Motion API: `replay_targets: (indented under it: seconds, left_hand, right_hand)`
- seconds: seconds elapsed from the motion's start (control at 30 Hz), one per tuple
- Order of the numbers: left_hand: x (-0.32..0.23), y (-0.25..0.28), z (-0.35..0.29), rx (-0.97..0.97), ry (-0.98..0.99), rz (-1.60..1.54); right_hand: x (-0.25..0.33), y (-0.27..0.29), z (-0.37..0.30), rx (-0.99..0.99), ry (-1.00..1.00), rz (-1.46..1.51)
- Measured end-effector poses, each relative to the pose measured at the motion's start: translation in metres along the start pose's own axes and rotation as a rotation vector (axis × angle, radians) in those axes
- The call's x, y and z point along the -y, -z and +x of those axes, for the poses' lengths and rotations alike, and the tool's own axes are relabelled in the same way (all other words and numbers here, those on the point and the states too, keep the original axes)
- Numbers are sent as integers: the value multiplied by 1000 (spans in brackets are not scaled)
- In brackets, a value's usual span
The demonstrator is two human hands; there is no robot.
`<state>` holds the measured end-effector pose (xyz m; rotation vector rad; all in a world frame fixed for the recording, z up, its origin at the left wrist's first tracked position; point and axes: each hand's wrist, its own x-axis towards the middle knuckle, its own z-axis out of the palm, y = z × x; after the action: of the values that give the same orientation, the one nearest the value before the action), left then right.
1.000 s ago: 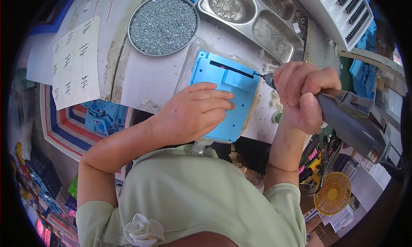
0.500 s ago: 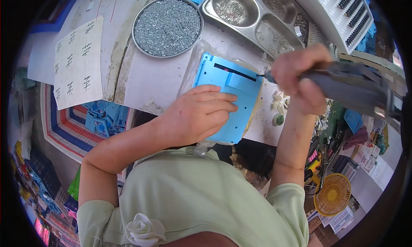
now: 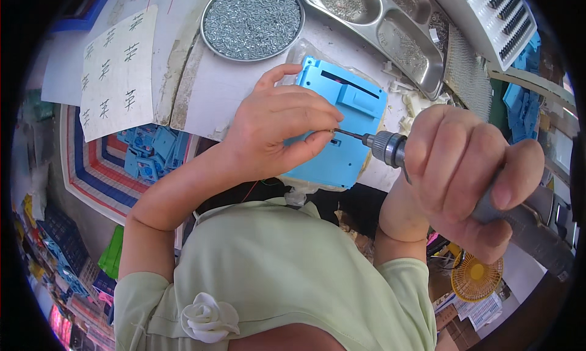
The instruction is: Solder and assemble components into a blue plastic electronic housing.
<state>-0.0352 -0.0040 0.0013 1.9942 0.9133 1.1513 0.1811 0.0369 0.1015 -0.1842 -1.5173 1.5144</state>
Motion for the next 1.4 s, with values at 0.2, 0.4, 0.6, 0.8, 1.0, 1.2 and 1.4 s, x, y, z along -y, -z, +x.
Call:
replay_targets:
  seconds: [0.2, 0.4, 0.6, 0.8, 1.0, 1.2, 1.4]
  left_hand:
    - [6, 5, -1, -77, -49, 31]
    - [12, 15, -2, -155, -125, 187]
    - [18, 25, 3, -168, -103, 258]
    - [22, 23, 0, -189, -72, 230]
    - [21, 23, 2, -196, -117, 274]
    - [71, 61, 24, -174, 127, 666]
    - [80, 60, 20, -203, 155, 693]
  right_hand:
    - [-6, -5, 10, -10, -19, 1]
    - [-19, -11, 21, -50, -24, -13]
    - [-18, -7, 32, -78, 2, 3]
    - [-29, -13, 35, -51, -23, -29]
    - [-36, -14, 33, -66, -8, -20]
    - [-53, 5, 36, -184, 47, -136]
    - [-85, 4, 36, -240, 17, -78]
